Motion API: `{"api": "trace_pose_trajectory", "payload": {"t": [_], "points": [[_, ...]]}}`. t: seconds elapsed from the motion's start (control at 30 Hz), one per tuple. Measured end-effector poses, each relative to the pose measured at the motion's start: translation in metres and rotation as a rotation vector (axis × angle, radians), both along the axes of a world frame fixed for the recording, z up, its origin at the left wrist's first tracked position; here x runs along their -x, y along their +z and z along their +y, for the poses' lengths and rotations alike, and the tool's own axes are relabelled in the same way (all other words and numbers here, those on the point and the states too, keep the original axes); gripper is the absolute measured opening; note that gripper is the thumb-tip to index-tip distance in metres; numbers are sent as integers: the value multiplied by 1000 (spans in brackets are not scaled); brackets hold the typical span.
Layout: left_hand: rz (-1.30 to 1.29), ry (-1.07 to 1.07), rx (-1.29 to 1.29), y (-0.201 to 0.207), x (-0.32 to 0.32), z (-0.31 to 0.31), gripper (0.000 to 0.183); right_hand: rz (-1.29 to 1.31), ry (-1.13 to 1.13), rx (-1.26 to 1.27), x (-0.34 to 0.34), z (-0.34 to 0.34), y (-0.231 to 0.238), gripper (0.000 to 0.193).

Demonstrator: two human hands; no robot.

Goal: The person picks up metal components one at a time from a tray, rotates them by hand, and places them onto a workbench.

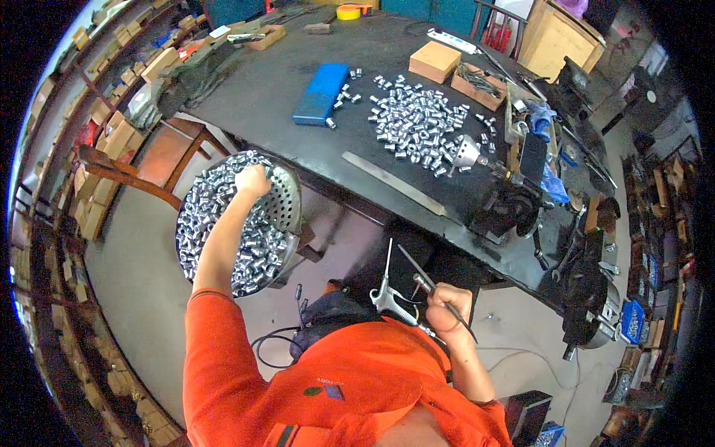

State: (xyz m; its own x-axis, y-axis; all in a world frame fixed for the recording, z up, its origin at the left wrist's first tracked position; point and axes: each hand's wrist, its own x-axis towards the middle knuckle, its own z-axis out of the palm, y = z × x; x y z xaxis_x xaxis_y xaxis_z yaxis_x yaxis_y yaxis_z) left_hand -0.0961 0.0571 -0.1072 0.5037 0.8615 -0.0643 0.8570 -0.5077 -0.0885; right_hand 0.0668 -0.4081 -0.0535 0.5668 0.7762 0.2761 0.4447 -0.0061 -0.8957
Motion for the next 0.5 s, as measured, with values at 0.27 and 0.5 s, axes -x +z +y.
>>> {"api": "trace_pose_trajectory", "payload": {"t": [0.27, 0.5], "points": [[-393, -233, 211, 36, 9, -32, 29, -60, -8, -2, 1, -3, -9, 19], [-1054, -402, 1484, 93, -9, -163, 32, -4, 210, -17, -3, 6, 21, 29]]}}
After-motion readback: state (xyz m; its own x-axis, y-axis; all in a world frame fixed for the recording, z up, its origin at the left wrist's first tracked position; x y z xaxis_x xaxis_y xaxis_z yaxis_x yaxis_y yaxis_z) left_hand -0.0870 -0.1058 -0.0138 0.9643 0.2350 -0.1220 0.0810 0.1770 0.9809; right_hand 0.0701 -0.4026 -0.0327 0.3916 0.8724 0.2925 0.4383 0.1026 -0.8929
